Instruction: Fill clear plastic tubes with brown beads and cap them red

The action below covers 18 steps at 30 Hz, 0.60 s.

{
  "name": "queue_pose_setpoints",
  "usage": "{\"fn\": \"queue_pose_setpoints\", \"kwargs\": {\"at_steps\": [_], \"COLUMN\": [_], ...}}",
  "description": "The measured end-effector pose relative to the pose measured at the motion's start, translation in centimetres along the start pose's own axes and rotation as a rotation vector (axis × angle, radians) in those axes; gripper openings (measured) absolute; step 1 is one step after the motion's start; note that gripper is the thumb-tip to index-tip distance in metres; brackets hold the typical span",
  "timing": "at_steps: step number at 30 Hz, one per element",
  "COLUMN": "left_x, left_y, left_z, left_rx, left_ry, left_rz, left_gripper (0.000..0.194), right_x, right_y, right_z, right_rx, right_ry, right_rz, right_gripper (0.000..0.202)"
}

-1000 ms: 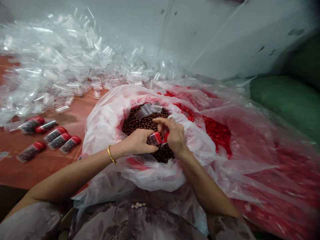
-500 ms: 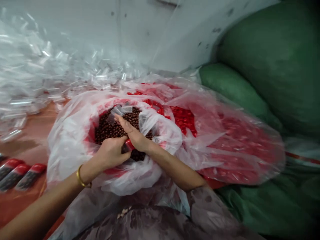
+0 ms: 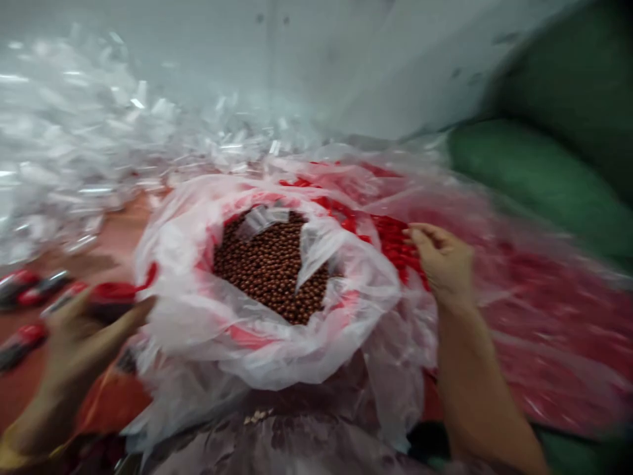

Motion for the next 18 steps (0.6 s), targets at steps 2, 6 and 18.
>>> {"fn": "queue_pose_setpoints", "kwargs": {"at_steps": [2, 6, 18], "left_x": [4.1, 12.9, 17.1], "left_y": [0.5, 1.7, 3.4], "left_z": [-0.9, -2.8, -2.6], "left_rx": [-0.041, 0.003, 0.07], "left_ry": [0.127, 0.222, 0.325], "left_rz": [0.164, 0.514, 0.897], "left_gripper": [0.015, 0.019, 0.035], "right_x": [1.7, 6.8, 13.3], "right_y": [3.0, 13.0, 17.1], "right_z": [5.3, 17.3, 18.8], "right_rx": [-0.177, -0.788, -0.817], "right_ry": [-0.082, -0.084, 0.059], "right_rz": [0.078, 0.439, 0.758], "right_gripper": [0.032, 0.041, 0.063]}}
Point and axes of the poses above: each hand's wrist, its own y-axis away from the middle knuckle, its own x-axis out of the palm, z = x × y, the point moved 9 cm from there along -y, towards the middle knuckle, and after that the axes turned 12 degrees about y, right-handed, at the moved point
